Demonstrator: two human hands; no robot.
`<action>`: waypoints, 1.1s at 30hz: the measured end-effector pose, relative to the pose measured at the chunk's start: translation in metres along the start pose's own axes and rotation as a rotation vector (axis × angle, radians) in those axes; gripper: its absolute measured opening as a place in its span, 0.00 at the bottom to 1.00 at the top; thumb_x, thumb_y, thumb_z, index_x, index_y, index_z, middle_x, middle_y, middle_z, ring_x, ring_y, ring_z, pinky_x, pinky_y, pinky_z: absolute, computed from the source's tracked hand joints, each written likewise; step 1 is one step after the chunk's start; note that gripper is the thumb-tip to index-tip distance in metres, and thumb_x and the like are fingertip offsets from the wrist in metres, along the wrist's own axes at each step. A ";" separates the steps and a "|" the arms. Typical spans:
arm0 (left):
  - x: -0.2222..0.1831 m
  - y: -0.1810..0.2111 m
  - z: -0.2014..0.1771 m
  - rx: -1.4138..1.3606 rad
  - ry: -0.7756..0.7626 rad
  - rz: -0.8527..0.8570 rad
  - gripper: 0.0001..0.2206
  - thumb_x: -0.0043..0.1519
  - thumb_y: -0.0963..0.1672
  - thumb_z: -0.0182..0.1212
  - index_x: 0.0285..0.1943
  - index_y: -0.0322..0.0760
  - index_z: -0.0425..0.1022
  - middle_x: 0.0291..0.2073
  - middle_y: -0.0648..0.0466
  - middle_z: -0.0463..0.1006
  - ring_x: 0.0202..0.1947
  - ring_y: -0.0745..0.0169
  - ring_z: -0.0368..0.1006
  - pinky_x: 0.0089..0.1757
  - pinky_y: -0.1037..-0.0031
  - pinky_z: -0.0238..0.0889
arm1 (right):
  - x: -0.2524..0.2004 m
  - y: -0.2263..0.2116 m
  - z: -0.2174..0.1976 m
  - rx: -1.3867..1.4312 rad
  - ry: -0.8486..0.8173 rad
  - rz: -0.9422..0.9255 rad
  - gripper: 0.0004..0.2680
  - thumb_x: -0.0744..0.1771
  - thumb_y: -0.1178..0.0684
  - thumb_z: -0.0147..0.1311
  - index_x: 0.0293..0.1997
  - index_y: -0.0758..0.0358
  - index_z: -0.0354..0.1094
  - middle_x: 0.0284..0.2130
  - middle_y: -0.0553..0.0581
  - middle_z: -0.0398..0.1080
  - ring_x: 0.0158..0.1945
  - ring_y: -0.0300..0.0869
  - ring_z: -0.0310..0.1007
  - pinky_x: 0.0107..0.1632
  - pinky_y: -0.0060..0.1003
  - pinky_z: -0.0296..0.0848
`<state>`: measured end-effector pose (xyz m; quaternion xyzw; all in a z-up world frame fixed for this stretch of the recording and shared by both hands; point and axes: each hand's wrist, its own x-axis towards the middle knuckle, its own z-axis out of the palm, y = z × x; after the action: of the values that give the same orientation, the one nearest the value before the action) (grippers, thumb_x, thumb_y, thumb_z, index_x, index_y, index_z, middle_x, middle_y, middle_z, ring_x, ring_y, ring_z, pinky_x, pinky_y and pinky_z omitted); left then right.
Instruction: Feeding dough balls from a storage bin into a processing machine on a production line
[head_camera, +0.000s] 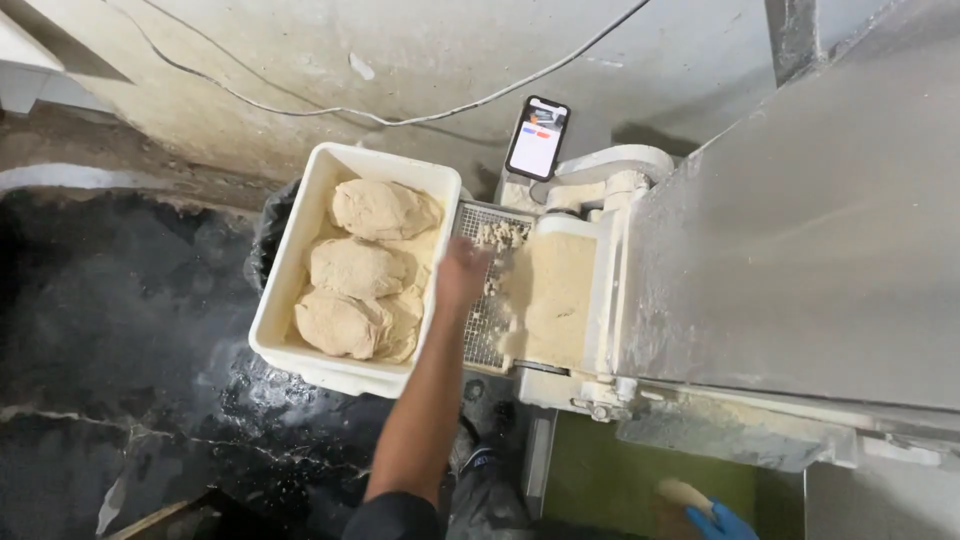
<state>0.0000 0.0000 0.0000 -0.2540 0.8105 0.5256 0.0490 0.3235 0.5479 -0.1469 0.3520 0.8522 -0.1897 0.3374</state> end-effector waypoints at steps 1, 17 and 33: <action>-0.024 0.006 0.005 -0.008 -0.216 -0.097 0.28 0.67 0.50 0.56 0.76 0.36 0.63 0.66 0.38 0.73 0.66 0.34 0.71 0.62 0.43 0.65 | -0.002 0.001 -0.003 0.000 0.001 -0.009 0.19 0.68 0.36 0.59 0.58 0.57 0.80 0.60 0.49 0.80 0.64 0.35 0.75 0.60 0.39 0.71; -0.017 -0.013 0.058 0.395 0.003 0.160 0.14 0.58 0.49 0.66 0.48 0.39 0.78 0.44 0.39 0.84 0.48 0.33 0.79 0.49 0.51 0.70 | 0.039 -0.017 -0.005 0.085 -0.011 -0.240 0.28 0.66 0.34 0.58 0.75 0.52 0.66 0.72 0.54 0.68 0.72 0.49 0.70 0.70 0.44 0.67; -0.154 0.117 -0.033 0.592 0.102 0.292 0.07 0.73 0.38 0.49 0.53 0.29 0.74 0.39 0.44 0.81 0.36 0.54 0.78 0.36 0.68 0.79 | -0.048 -0.012 -0.076 0.388 0.075 -0.573 0.22 0.68 0.39 0.55 0.66 0.60 0.72 0.62 0.57 0.77 0.67 0.47 0.75 0.67 0.42 0.69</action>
<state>0.0857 0.0637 0.1645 -0.1361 0.9572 0.2554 0.0044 0.3063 0.5598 -0.0587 0.1626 0.8763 -0.4222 0.1656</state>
